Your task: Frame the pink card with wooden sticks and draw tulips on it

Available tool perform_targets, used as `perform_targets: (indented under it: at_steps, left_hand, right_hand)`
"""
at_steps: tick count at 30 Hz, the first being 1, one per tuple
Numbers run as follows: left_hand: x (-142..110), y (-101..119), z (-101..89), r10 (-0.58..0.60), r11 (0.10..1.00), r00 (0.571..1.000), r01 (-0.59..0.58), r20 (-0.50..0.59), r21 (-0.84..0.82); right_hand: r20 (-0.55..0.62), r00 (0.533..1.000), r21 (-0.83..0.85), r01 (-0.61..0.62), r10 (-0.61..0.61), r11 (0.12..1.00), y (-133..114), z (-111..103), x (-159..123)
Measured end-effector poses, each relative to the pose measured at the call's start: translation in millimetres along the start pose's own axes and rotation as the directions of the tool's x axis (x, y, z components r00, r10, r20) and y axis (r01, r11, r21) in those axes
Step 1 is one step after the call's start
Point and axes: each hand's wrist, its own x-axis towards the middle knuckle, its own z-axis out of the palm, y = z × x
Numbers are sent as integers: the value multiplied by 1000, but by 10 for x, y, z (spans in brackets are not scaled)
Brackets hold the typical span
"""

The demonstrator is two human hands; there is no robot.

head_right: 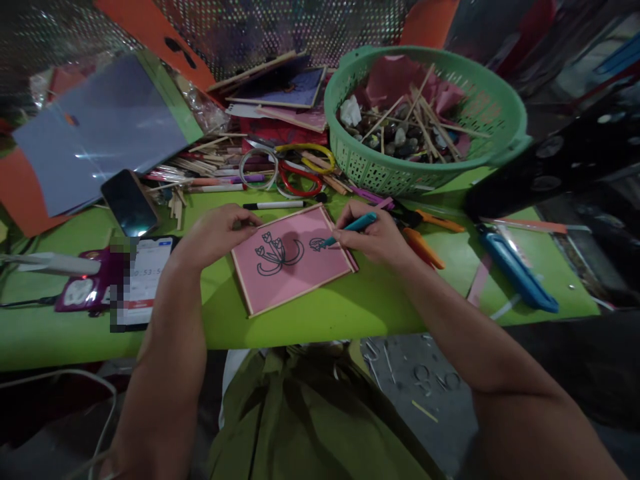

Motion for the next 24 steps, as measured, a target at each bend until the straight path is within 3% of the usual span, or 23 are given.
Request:
perform_targets:
  at_steps: [3, 6, 24]
  left_hand:
    - [3, 3, 1, -3, 1000, 1000, 3, 5, 6]
    - [7, 1, -2, 1, 1000, 1000, -1, 0, 18]
    - [4, -13, -2, 4, 1000, 1000, -4, 1, -1]
  right_hand:
    - [87, 996, 44, -24, 20, 999, -19, 21, -17]
    - [123, 992, -21, 10, -7, 1000, -12, 33, -13]
    - [31, 999, -150, 25, -21, 988, 8, -24, 26]
